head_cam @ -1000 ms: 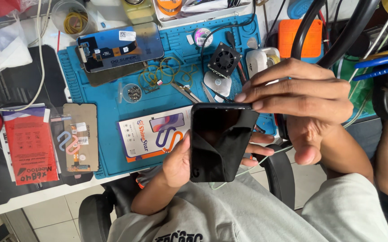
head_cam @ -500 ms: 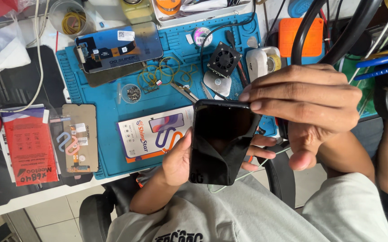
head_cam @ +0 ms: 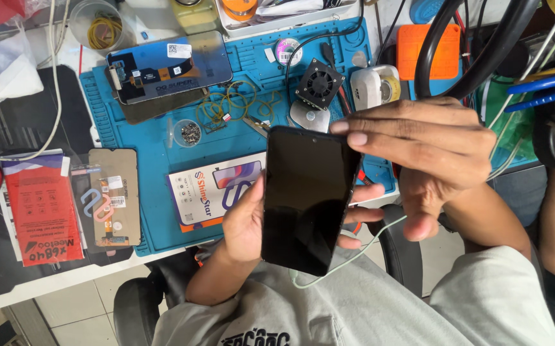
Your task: The person holds a smartphone on a repair mat and squeezes adhesive from a tube along the edge of the phone's screen, rotating the phone to reach all sides. They then set the phone down, use another phone, pick the phone back up, press along its edges, and wipe the screen with a tissue.
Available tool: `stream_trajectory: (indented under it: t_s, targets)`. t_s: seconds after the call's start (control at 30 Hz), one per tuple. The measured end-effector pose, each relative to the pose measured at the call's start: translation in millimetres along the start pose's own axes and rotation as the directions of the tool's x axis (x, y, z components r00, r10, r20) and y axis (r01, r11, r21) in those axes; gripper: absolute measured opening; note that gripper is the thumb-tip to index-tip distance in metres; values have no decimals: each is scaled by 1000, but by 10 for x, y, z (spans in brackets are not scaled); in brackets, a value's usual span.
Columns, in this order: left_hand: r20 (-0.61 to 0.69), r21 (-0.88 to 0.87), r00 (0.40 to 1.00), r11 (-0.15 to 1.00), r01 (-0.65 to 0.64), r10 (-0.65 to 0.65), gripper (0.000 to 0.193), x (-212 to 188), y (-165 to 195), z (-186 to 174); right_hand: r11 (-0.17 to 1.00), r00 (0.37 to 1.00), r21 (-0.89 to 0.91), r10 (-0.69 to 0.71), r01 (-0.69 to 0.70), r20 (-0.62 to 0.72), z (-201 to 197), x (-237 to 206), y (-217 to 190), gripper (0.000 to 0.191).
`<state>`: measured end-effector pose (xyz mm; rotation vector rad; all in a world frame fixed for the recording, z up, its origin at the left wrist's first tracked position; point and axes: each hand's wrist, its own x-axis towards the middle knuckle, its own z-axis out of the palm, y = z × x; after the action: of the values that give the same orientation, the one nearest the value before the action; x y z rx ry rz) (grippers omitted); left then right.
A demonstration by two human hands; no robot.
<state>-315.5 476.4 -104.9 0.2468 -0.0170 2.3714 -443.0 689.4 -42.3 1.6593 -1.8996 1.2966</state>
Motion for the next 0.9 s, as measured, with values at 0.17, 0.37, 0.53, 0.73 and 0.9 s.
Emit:
stream_trajectory:
  t_s: [0.17,0.37,0.53,0.73,0.9]
  targets:
    - [-41,-69,992,990,-119,117,81,7,-14,10,980,999,-195,33,-29,16,72,-12,-61,91]
    - [-133,93,979,986,-141,152,82,19,6,16,902,989,-430,92,-34,113,24,29,-168,99]
    - [-154,85,975,986,-147,159,81,29,-18,21,854,983,-518,125,-39,132,25,4,-271,100]
    - [-203,116,958,977,-181,202,78,12,-36,-32,828,977,-560,139,-24,164,59,-90,-338,99]
    - [-263,25,926,962,-273,270,70,-41,-71,-141,826,971,-563,131,5,201,89,-203,-454,101]
